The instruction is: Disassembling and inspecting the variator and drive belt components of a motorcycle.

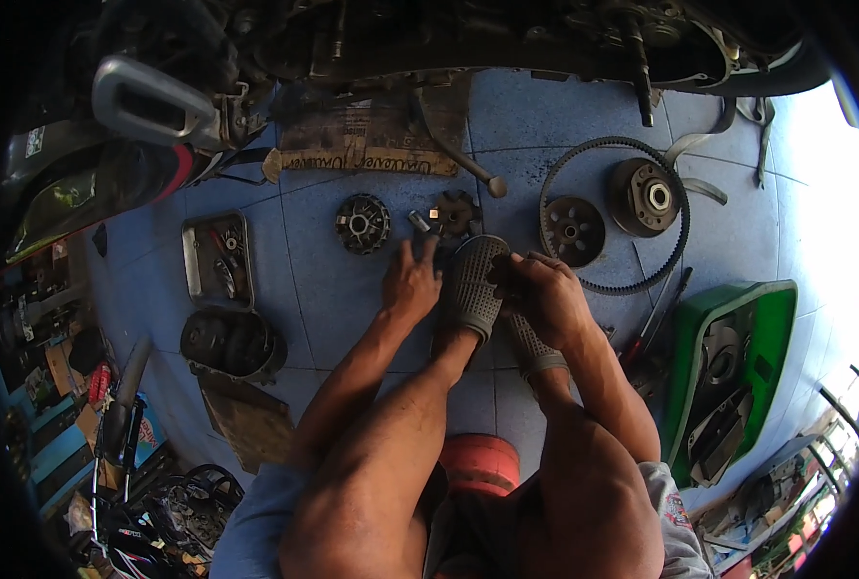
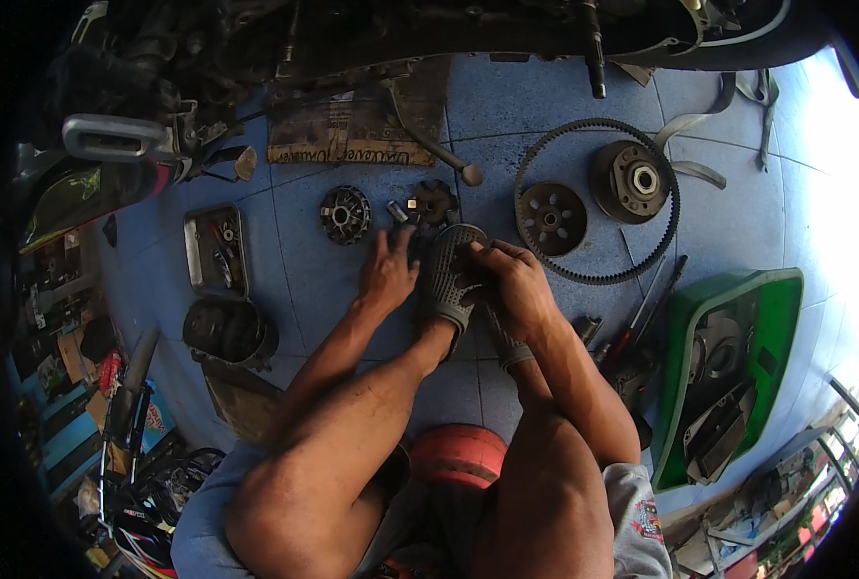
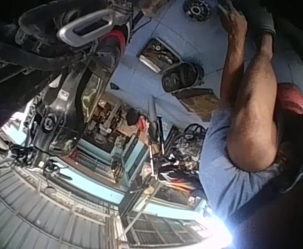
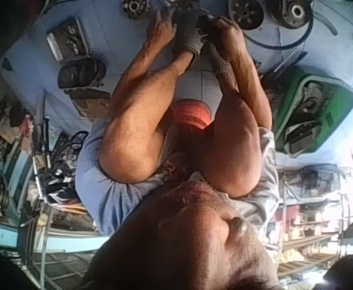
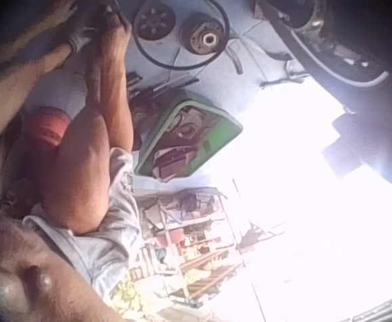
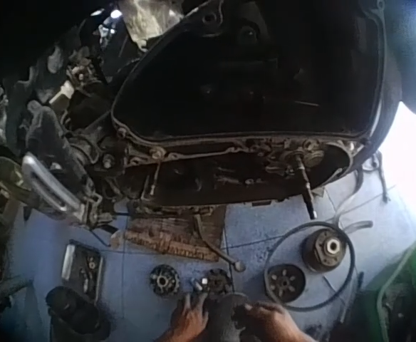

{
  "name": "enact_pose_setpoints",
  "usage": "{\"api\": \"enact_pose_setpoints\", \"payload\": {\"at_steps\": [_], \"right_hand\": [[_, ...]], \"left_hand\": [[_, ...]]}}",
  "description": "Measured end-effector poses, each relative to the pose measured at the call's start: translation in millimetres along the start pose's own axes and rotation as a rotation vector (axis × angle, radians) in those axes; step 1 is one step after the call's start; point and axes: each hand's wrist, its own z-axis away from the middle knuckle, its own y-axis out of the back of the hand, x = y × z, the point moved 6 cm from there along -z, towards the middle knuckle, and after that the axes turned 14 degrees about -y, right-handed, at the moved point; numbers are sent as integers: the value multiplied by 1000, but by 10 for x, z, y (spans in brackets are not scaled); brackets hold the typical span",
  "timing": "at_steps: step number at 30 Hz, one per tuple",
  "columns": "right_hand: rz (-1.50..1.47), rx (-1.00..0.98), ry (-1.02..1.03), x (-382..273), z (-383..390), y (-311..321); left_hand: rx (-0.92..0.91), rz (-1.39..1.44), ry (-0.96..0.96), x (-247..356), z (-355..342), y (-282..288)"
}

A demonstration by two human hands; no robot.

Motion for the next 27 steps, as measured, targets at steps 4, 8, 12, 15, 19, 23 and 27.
{"api": "enact_pose_setpoints", "payload": {"at_steps": [4,8,12,15,19,23,27], "right_hand": [[-51,23,34,-54,-13,-47],[-17,6,45,-60,-36,-76],[-13,9,36,-47,-24,-102],[-27,9,34,-58,-6,-131],[-40,36,46,-49,-32,-2],[-54,11,33,-36,-77,-68],[17,-17,43,-16,-79,-96]], "left_hand": [[23,-231,-180,28,-57,-149],[35,-271,-202,-15,-76,-242],[85,-210,-311,-108,-36,-348],[120,-49,-287,-290,-32,-472],[172,296,-217,-130,-107,-242],[366,355,-292,-208,-39,12],[119,1059,24,184,57,441]]}}
